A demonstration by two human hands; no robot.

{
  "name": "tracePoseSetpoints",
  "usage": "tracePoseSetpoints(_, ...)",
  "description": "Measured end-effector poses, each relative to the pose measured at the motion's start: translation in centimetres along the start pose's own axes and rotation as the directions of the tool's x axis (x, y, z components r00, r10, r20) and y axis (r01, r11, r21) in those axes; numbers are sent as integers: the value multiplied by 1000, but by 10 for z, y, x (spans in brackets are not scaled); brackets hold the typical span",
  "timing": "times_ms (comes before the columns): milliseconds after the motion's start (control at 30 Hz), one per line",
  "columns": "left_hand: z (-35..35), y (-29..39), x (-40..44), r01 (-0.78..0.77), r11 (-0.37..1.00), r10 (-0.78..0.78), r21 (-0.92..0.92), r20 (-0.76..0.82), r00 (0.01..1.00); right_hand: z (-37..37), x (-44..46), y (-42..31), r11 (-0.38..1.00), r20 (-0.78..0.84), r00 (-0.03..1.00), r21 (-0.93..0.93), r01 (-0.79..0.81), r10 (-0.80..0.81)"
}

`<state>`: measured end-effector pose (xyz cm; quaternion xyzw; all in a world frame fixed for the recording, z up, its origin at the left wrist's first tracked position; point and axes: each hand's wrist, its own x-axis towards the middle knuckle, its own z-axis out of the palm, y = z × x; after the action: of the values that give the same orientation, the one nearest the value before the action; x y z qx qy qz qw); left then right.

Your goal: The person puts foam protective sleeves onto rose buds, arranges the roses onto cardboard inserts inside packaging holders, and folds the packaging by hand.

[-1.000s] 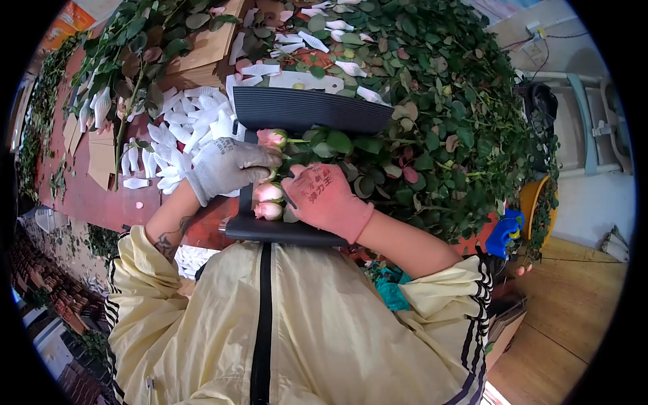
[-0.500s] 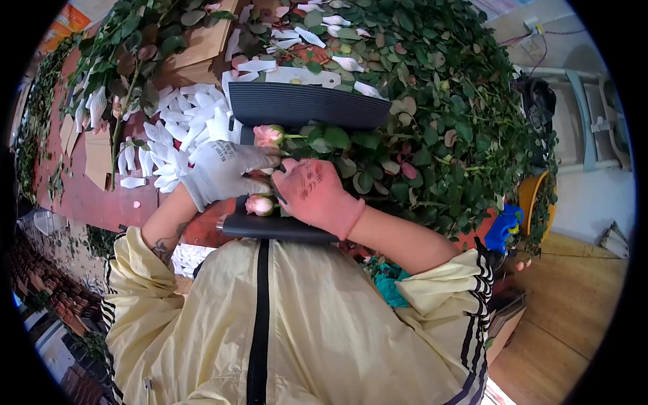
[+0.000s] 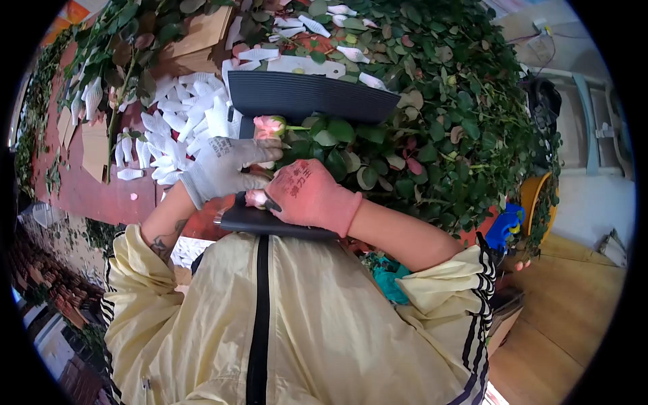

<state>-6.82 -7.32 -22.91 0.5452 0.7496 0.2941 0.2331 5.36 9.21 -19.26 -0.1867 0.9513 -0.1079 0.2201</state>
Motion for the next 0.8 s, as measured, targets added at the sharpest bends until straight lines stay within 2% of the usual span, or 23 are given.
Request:
tracePoseSetpoints(33,-2,0,-1,-17,998,15,-65,-24,1000,8,-1,2,1000,12,1000,2,11,-11)
tracePoseSetpoints(67,-5,1,-3,-31,991,25,-128,-55,998,19,-5,6,997,-243,967,-6,79,-78)
tracePoseSetpoints(100,-12,4,-8,-142,988,124,-58,-236,964,17,-5,6,989,-481,865,-29,147,-143)
tracePoseSetpoints(133,-21,11,-14,-102,988,65,-115,-294,954,8,-7,7,993,-262,960,43,111,-96)
tracePoseSetpoints(167,-33,23,-19,-70,983,6,-169,-355,935,4,-4,4,990,-249,960,27,138,-127)
tracePoseSetpoints(200,-46,48,-23,134,965,-175,-226,-169,970,0,-3,1,995,-140,988,57,76,-67)
tracePoseSetpoints(233,-49,72,-32,334,909,-338,-248,29,941,-3,-4,-1,997,-32,999,75,5,-2)
tracePoseSetpoints(267,-31,74,-49,145,973,-128,179,-99,987,0,-5,0,996,-43,999,87,2,1)
tracePoseSetpoints(300,-29,90,-55,174,957,-153,231,-108,982,4,-6,0,997,-28,999,70,25,-23)
tracePoseSetpoints(367,-13,89,-59,146,950,-112,277,-137,984,8,-10,0,999,-163,986,8,45,-43)
tracePoseSetpoints(433,1,85,-60,176,945,-136,274,-156,978,3,-11,0,999,-107,993,3,42,-41)
tracePoseSetpoints(500,8,84,-61,184,944,-144,276,-159,977,2,-18,6,990,-152,978,-35,140,-143)
tracePoseSetpoints(567,8,82,-62,199,969,-185,147,-104,977,-7,-29,5,982,-186,967,-98,160,-176)
tracePoseSetpoints(600,5,82,-66,169,979,-149,118,-157,976,-25,-36,1,987,-152,976,-59,152,-159)
tracePoseSetpoints(633,-2,77,-73,154,988,-151,-2,-175,973,-40,-44,-2,990,-120,983,-15,141,-142)
tracePoseSetpoints(667,-10,77,-81,232,972,-233,-24,-165,959,-50,-55,0,991,-137,982,-10,131,-132)
tracePoseSetpoints(700,-18,75,-91,311,949,-314,-41,-150,938,-58,-70,4,984,-152,987,158,83,-59)
tracePoseSetpoints(733,-1,61,-109,347,932,-362,-100,-256,896,-62,-84,7,945,-156,988,326,35,17)
tracePoseSetpoints(767,6,51,-123,382,924,-382,-38,-166,909,-65,-96,8,887,-194,980,460,46,49)
tracePoseSetpoints(800,30,33,-135,353,860,-378,-369,4,926,-47,-113,3,885,-304,937,465,-10,170)
